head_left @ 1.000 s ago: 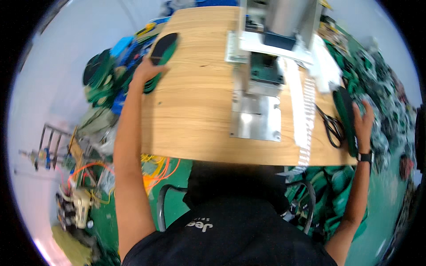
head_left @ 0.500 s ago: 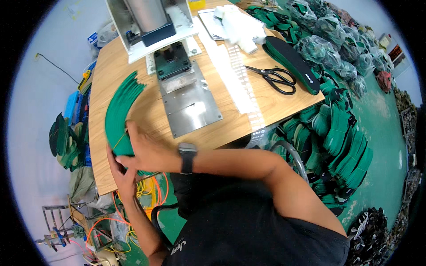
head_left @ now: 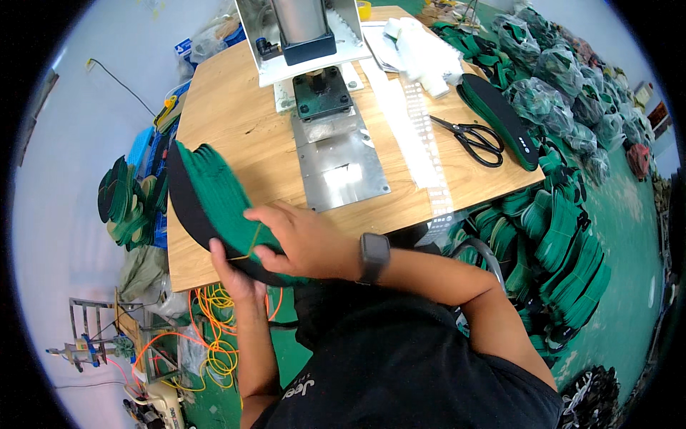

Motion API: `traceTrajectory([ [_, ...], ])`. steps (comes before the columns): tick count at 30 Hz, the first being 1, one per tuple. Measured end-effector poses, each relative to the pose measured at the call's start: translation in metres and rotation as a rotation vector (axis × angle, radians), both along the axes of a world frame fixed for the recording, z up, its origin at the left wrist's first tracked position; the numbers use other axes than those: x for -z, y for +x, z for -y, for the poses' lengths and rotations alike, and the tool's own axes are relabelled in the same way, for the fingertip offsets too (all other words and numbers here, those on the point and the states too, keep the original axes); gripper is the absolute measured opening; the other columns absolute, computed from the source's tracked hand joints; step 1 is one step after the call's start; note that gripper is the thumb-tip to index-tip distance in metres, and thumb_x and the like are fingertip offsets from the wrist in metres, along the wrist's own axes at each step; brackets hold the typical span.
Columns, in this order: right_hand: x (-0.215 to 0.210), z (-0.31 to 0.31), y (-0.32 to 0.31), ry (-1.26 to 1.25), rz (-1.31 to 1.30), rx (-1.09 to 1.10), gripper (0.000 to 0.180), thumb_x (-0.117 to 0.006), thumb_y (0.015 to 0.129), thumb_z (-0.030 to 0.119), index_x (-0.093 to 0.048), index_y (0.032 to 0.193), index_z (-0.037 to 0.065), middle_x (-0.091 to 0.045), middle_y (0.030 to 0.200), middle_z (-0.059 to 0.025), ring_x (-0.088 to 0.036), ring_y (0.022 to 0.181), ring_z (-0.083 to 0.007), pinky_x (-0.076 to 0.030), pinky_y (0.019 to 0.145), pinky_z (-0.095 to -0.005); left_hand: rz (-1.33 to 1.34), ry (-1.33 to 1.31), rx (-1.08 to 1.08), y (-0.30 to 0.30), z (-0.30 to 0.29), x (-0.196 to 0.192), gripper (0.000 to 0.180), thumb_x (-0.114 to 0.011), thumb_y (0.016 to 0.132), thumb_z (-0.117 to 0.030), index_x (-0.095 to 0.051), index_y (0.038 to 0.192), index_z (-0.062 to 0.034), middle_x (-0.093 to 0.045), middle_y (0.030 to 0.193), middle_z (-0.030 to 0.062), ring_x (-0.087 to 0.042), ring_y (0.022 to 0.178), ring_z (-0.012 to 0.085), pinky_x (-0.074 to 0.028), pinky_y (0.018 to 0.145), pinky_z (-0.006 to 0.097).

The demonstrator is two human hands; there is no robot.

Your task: The person take an insole from a stack, places it on a metal plate, and applies a circular label from a plastic sheet onto it. They use shears to cut individual labels from the sheet and organize the insoles back into a stack.

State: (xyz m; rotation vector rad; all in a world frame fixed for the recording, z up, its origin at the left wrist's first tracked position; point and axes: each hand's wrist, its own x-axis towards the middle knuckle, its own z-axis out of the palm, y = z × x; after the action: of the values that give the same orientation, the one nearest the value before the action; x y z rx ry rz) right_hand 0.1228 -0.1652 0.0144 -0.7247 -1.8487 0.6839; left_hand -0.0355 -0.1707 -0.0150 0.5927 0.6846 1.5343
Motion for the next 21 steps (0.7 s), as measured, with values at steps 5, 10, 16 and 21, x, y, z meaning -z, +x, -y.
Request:
traceTrajectory([
  [5,0.036,0.004,-0.002,0.155,0.088,0.186,0.035,-0.061,0.076,0.009,-0.051,0.108,0.002,-0.052,0.101,-0.0171,-0.05,0.096,-0.0362,-0.044,0.082,-0.0412,-0.137,-0.053,-0.018,0.004,0.002,0.021,0.047,-0.042,0.094,-0.04,-0.05,0.123,-0.0042,-0.059,0.117,0.0116,-0.058,0.104,0.0236,-0.046,0.092,0.038],
  [10,0.036,0.006,0.011,0.202,0.275,0.396,0.025,-0.062,0.071,0.006,-0.055,0.095,0.004,-0.051,0.099,-0.0147,-0.048,0.095,-0.0325,-0.041,0.082,-0.0405,-0.416,-0.037,-0.13,0.022,0.004,0.011,0.04,-0.047,0.095,-0.03,-0.048,0.124,-0.0027,-0.059,0.114,0.0112,-0.059,0.101,0.0223,-0.047,0.09,0.037],
  [16,0.029,0.011,0.019,0.331,0.146,0.312,0.013,-0.065,0.067,0.01,-0.053,0.068,0.007,-0.049,0.083,-0.0104,-0.048,0.082,-0.0296,-0.038,0.071,-0.0411,-0.413,-0.124,0.033,0.019,-0.001,0.012,0.043,-0.049,0.094,-0.033,-0.048,0.125,-0.0025,-0.058,0.116,0.0119,-0.059,0.1,0.0228,-0.047,0.089,0.037],
  [21,0.01,0.038,0.036,0.111,0.247,-0.382,0.026,-0.064,0.075,0.022,-0.049,0.059,0.009,-0.05,0.056,-0.0082,-0.052,0.058,-0.0288,-0.04,0.054,-0.039,-0.164,-0.091,0.049,0.01,0.013,0.015,0.051,-0.052,0.092,-0.03,-0.042,0.13,0.0027,-0.054,0.123,0.0136,-0.056,0.107,0.0243,-0.046,0.093,0.04],
])
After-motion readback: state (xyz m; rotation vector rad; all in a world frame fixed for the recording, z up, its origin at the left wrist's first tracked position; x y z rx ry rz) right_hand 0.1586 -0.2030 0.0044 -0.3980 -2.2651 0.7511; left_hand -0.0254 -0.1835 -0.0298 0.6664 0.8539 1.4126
